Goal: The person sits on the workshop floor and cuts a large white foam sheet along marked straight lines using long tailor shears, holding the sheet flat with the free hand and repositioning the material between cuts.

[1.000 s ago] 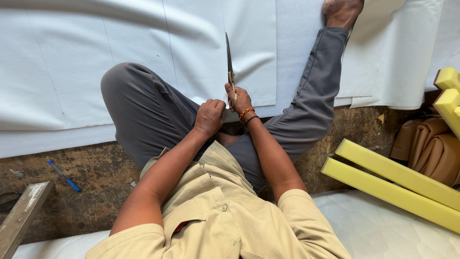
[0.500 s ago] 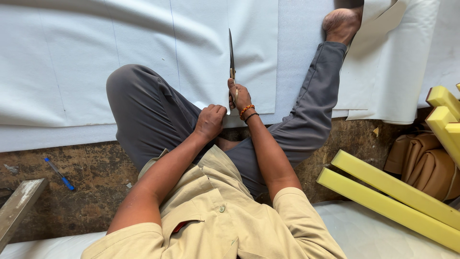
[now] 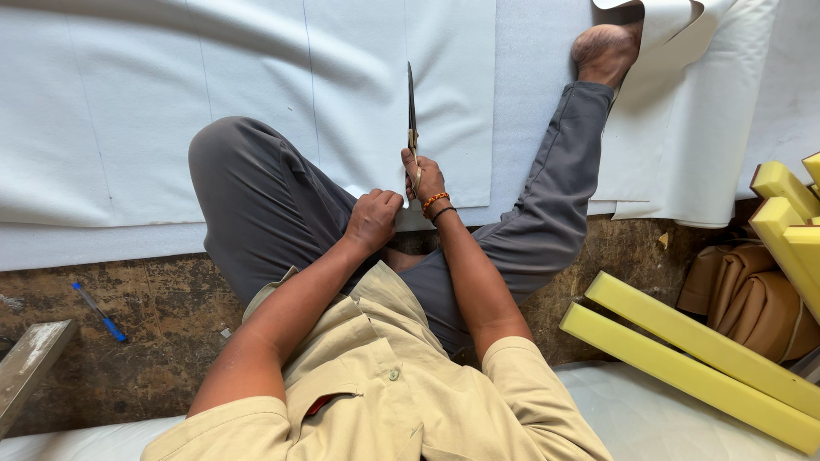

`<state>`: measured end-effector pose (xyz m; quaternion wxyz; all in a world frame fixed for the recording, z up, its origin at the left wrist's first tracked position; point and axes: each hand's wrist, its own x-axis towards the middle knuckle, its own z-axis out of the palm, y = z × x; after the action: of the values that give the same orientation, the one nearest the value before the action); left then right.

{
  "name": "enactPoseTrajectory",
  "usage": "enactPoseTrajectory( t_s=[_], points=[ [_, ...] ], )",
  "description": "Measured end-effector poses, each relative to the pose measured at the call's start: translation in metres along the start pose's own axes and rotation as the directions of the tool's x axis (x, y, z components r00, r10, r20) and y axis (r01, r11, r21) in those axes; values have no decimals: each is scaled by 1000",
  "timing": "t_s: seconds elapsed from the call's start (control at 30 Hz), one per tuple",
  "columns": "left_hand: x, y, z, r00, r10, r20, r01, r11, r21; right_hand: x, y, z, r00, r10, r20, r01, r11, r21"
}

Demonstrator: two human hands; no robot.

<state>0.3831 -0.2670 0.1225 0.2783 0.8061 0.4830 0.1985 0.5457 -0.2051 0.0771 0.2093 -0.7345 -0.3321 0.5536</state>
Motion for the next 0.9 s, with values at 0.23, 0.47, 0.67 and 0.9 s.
enactPoseTrajectory(
  t_s=[0.23,0.47,0.67,0.9],
  points=[
    [0,0,-2,1000,28,-14,-27,999,29,5,-23,-3,999,26,35,-28,997,74],
    [0,-6,0,998,57,-42,-56,998,9,22,-52,-1,998,1,66,-10,990,139],
    [-2,-7,2,998,56,-19,-55,998,15,25,-54,-2,998,12,64,-22,989,149],
    [0,-2,-5,999,37,23,-38,998,45,22,-56,-1,1000,22,4,-22,999,38]
  ],
)
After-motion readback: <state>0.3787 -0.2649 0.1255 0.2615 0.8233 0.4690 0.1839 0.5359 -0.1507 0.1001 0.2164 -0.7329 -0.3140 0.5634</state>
